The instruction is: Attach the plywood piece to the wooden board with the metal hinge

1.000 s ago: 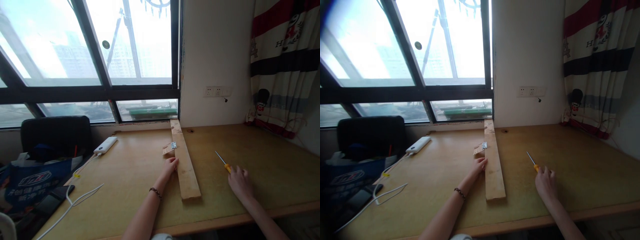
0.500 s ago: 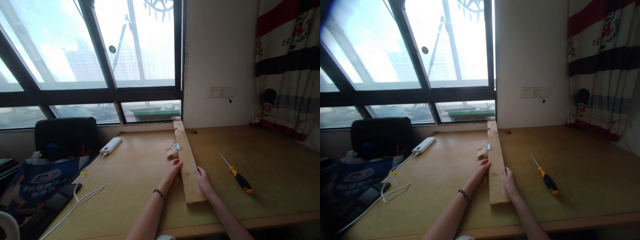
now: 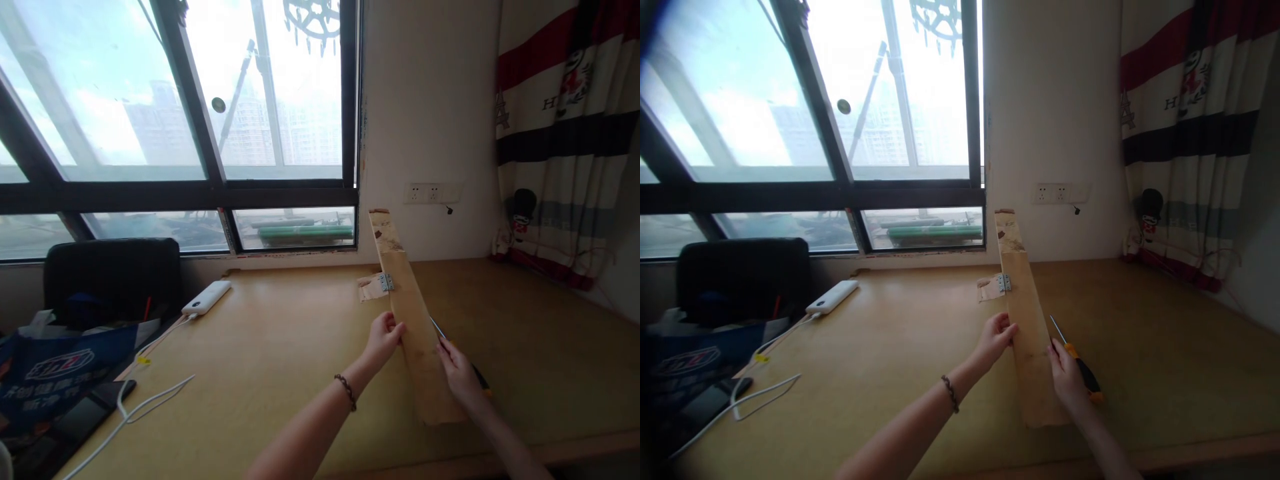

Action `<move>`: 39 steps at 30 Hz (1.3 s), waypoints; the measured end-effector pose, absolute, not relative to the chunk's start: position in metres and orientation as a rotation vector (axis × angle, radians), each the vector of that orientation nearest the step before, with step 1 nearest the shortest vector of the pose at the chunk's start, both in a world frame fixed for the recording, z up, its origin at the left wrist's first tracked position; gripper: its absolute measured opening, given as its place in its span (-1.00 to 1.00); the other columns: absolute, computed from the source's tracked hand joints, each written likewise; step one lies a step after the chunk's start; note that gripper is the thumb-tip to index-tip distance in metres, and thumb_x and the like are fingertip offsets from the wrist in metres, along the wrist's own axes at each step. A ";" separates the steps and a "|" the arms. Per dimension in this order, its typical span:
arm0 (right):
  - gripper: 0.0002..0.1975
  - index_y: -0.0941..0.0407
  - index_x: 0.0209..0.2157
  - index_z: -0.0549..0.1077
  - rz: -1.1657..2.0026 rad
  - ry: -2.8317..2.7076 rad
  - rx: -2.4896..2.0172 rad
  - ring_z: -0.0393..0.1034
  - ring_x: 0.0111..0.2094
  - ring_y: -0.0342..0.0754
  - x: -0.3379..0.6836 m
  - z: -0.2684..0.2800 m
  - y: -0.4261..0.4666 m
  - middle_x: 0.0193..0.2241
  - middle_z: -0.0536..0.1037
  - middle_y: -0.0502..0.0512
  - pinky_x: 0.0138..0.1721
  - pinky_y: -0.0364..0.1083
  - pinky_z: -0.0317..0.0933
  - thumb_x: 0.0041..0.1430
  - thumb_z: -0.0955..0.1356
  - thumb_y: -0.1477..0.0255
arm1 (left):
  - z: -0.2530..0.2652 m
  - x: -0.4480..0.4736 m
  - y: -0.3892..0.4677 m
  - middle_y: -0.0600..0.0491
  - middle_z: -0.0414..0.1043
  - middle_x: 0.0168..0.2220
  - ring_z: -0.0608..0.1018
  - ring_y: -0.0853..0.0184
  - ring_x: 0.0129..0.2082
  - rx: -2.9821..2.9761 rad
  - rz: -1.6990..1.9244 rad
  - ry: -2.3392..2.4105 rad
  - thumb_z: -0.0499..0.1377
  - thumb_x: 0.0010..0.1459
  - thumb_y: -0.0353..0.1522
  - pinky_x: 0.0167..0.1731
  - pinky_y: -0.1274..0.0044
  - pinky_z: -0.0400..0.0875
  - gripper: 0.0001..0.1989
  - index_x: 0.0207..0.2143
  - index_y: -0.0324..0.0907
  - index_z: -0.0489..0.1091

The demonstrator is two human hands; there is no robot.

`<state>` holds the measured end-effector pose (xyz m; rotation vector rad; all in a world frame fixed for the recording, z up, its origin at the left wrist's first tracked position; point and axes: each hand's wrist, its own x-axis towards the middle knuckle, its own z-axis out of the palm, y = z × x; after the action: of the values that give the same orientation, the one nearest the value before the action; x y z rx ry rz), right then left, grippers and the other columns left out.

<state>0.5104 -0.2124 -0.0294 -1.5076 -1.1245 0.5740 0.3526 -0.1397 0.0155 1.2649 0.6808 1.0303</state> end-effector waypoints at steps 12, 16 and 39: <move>-0.62 0.17 -0.23 0.41 0.543 -0.959 -1.468 0.40 -0.20 0.07 0.601 -0.017 -0.135 -0.22 0.51 0.17 -0.21 -0.03 0.29 -0.05 0.25 0.23 | 0.021 0.464 -0.056 -0.11 0.46 -0.28 0.50 0.34 -0.33 1.399 1.094 0.630 0.13 -0.05 -0.49 -0.41 0.58 0.39 -0.86 -0.35 -0.32 0.35; -0.58 0.20 -0.19 0.40 0.487 -0.948 -1.468 0.38 -0.17 0.08 0.632 -0.007 -0.123 -0.19 0.49 0.20 -0.17 -0.01 0.27 -0.04 0.25 0.23 | 0.030 0.495 -0.042 -0.12 0.46 -0.28 0.50 0.35 -0.35 1.384 1.092 0.596 0.13 -0.03 -0.49 -0.44 0.58 0.39 -0.85 -0.33 -0.31 0.31; -0.40 0.30 -0.08 0.36 0.353 -0.852 -1.523 0.28 -0.06 0.12 0.722 -0.048 -0.071 -0.06 0.40 0.31 -0.04 0.04 0.13 -0.12 0.26 0.19 | 0.022 0.570 -0.004 -0.05 0.43 -0.34 0.47 0.36 -0.35 1.473 1.014 0.743 0.22 -0.11 -0.48 -0.30 0.49 0.37 -0.78 -0.33 -0.26 0.31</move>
<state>0.7221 -0.0708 -0.0481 -1.5230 -0.8521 0.3531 0.5704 -0.0043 0.0219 1.4727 0.7427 1.0145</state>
